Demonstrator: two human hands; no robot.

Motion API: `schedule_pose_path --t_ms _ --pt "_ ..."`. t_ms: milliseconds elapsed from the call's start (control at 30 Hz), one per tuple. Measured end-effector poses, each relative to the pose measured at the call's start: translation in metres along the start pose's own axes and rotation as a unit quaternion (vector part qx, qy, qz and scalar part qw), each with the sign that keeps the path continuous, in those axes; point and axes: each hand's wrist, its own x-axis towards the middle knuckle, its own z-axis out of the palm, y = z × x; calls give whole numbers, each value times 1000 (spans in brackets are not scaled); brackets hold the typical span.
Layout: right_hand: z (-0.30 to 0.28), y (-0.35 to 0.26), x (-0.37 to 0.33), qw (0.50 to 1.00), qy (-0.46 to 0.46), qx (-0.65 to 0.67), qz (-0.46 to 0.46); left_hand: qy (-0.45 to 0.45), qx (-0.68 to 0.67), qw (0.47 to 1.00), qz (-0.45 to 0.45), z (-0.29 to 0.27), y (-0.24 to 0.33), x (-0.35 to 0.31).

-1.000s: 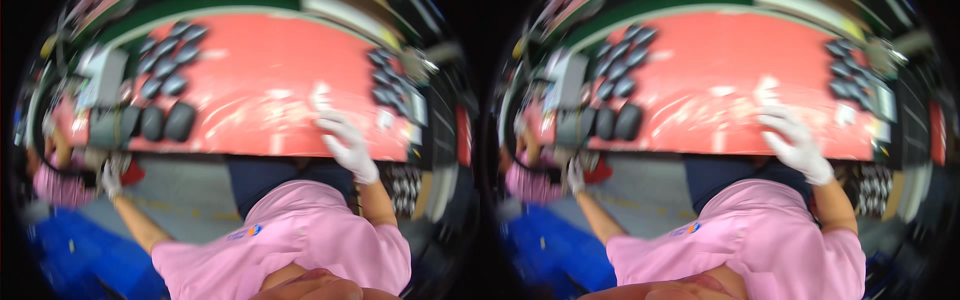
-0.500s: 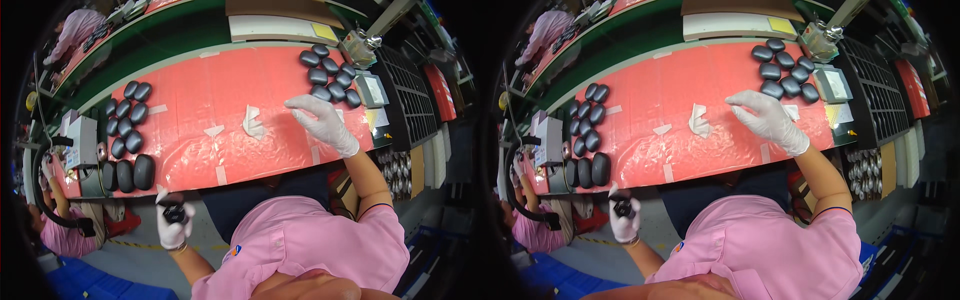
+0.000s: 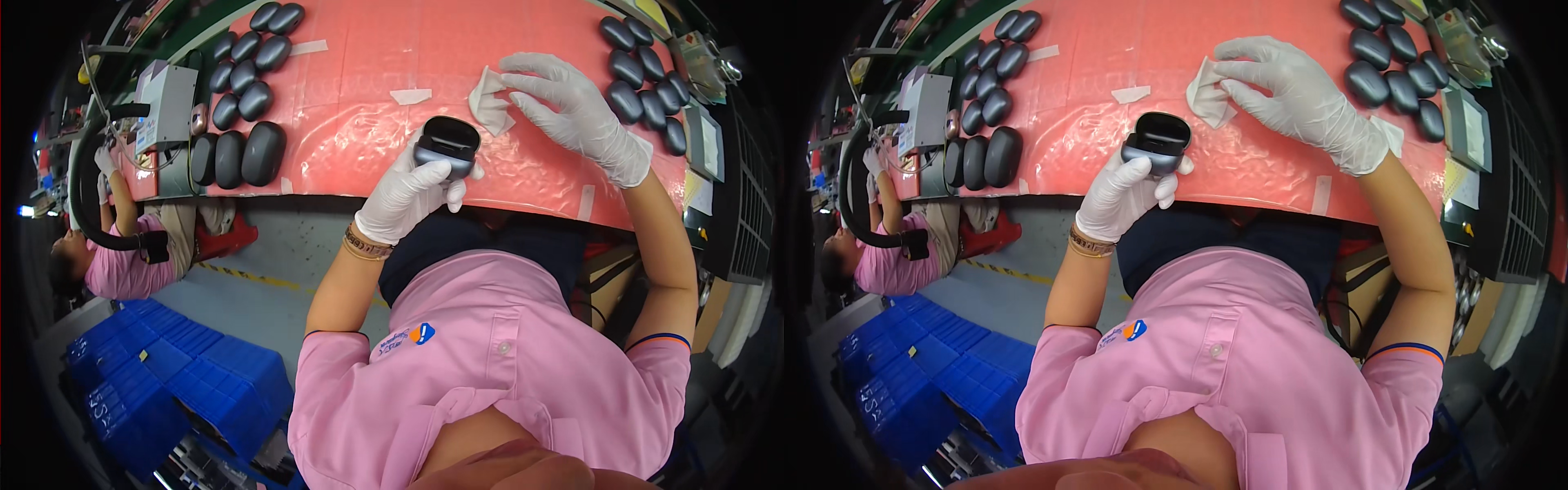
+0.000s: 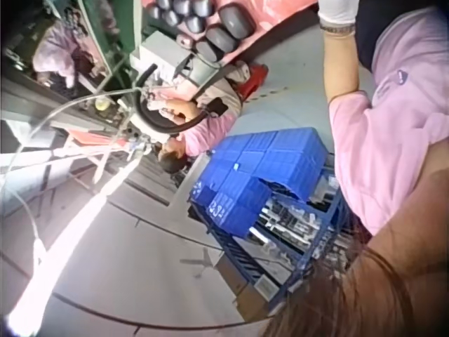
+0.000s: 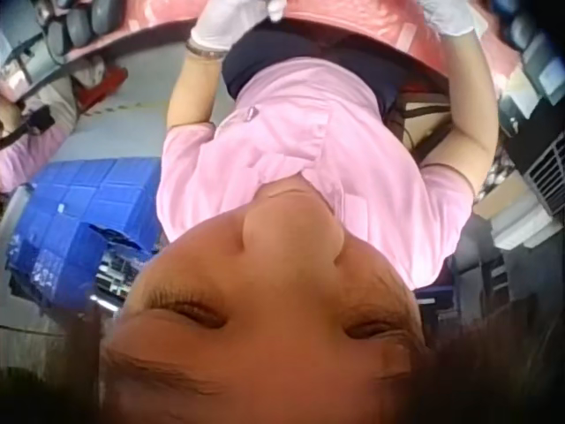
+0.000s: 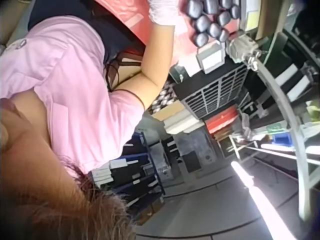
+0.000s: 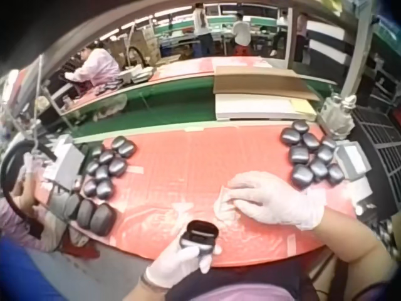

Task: Clean and inspect earbud charging cases using a cloth at a workstation.

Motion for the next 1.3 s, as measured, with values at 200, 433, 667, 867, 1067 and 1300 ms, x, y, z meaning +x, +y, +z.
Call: schedule_pose_path --t_ms 200,433,667,867,1067,1300 --pt "12 -8 13 993 -59 -72 -75 13 3 1000 2 3 -1 -1" --pt "8 -11 12 983 -60 -84 -155 29 12 999 -38 13 7 0" --pt "16 -43 40 930 -154 -171 -288 42 48 992 -105 14 13 4" --pt "17 -39 25 923 -163 -204 -284 40 92 989 -106 9 10 3" --pt "12 -51 5 946 -195 -184 -184 32 139 985 -97 12 10 3" --pt "11 -58 -13 956 -203 -167 -128 40 186 978 -82 21 8 1"
